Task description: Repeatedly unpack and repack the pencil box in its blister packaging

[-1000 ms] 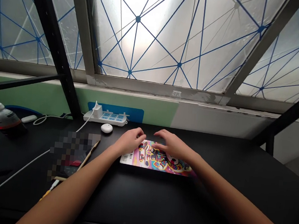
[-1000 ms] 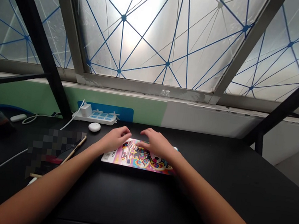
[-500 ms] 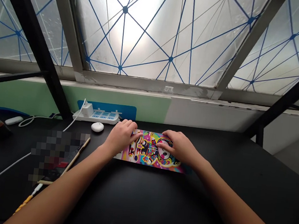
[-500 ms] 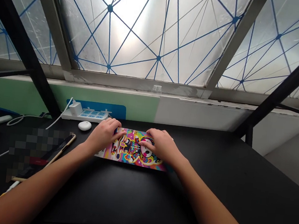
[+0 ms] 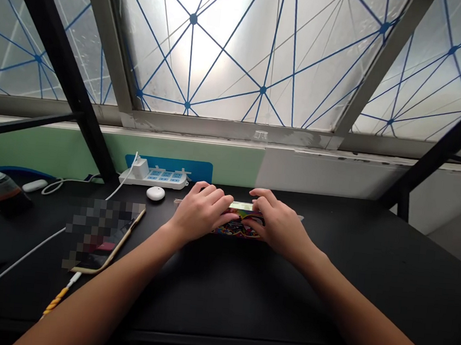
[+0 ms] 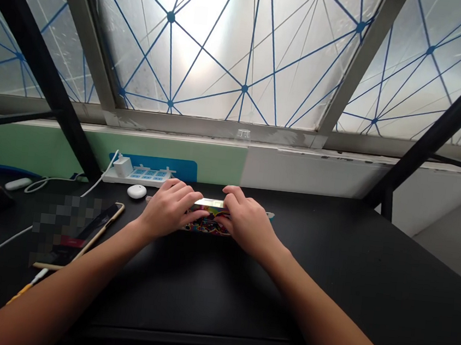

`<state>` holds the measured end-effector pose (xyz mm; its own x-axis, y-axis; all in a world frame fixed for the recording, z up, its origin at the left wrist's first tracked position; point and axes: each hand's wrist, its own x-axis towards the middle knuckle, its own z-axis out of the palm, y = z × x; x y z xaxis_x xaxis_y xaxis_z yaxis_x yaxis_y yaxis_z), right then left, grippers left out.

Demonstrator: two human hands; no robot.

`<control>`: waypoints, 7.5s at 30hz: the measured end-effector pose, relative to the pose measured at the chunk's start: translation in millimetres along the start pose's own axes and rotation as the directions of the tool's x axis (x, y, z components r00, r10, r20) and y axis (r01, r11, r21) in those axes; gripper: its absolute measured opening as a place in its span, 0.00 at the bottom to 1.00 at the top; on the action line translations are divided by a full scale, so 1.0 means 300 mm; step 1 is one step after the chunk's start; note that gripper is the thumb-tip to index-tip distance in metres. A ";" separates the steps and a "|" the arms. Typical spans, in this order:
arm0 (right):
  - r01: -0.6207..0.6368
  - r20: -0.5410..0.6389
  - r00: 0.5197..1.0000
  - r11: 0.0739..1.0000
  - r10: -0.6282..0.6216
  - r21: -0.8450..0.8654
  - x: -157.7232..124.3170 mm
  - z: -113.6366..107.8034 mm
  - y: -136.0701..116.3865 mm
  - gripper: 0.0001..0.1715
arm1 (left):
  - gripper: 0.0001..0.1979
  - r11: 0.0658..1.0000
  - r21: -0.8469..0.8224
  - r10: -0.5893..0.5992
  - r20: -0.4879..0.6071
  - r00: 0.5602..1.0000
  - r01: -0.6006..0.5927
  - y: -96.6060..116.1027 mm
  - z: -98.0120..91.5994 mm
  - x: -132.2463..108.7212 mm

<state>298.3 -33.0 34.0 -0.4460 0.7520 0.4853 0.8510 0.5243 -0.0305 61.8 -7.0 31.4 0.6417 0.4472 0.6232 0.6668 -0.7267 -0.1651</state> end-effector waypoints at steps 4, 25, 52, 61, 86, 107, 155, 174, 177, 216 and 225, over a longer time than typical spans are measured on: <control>0.081 0.004 0.997 0.993 -0.081 -0.088 -0.004 -0.006 -0.045 0.04 | 0.20 0.998 -0.044 0.038 -0.044 0.998 -0.040 0.015 -0.025 0.006; 0.012 0.262 0.958 0.927 -0.119 0.375 0.008 0.075 0.009 0.10 | 0.38 0.911 -0.160 -0.237 0.552 0.799 0.381 -0.054 0.093 -0.055; -0.113 -0.028 0.992 0.960 0.125 0.256 0.036 0.115 0.088 0.22 | 0.37 0.968 -0.045 -0.233 0.205 0.951 0.247 0.012 0.093 -0.032; -0.101 -0.131 0.984 0.982 0.122 0.158 0.031 0.082 0.064 0.32 | 0.28 0.985 0.015 -0.175 0.117 0.978 0.174 0.067 0.063 -0.012; 0.120 0.185 0.976 0.993 -0.118 0.001 -0.006 0.087 -0.039 0.25 | 0.20 0.987 0.094 -0.159 0.389 0.908 0.132 0.092 0.002 0.000; -0.060 0.483 0.869 0.945 -0.109 0.322 -0.009 0.037 0.136 0.31 | 0.48 0.906 -0.143 -0.276 0.511 0.814 0.398 -0.010 0.089 -0.053; 0.500 0.124 0.855 0.864 -0.504 0.063 -0.184 0.153 -0.316 0.23 | 0.44 0.865 -0.045 -0.380 0.591 0.712 0.499 -0.122 0.132 -0.067; 0.277 0.251 0.880 0.865 -0.403 0.418 -0.010 0.150 -0.283 0.14 | 0.38 0.893 -0.141 -0.263 0.607 0.750 0.427 -0.073 0.121 -0.050; 0.295 0.317 0.843 0.865 -0.435 0.405 -0.018 0.126 -0.278 0.16 | 0.38 0.890 -0.148 -0.262 0.606 0.751 0.430 -0.098 0.120 -0.059; -0.106 0.263 0.961 0.992 0.086 0.065 0.098 0.156 0.103 0.21 | 0.35 0.904 -0.162 -0.230 0.593 0.771 0.395 -0.112 0.097 -0.066; -0.111 0.324 0.943 0.989 0.072 0.102 0.107 0.159 0.101 0.31 | 0.34 0.904 -0.102 -0.303 0.532 0.791 0.415 -0.091 0.107 -0.069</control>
<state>296.5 26.1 7.1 -0.4493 0.8766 0.1725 0.8622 0.4760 -0.1734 42.4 20.4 -1.6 0.5073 0.8509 0.1364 0.8303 -0.5250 0.1871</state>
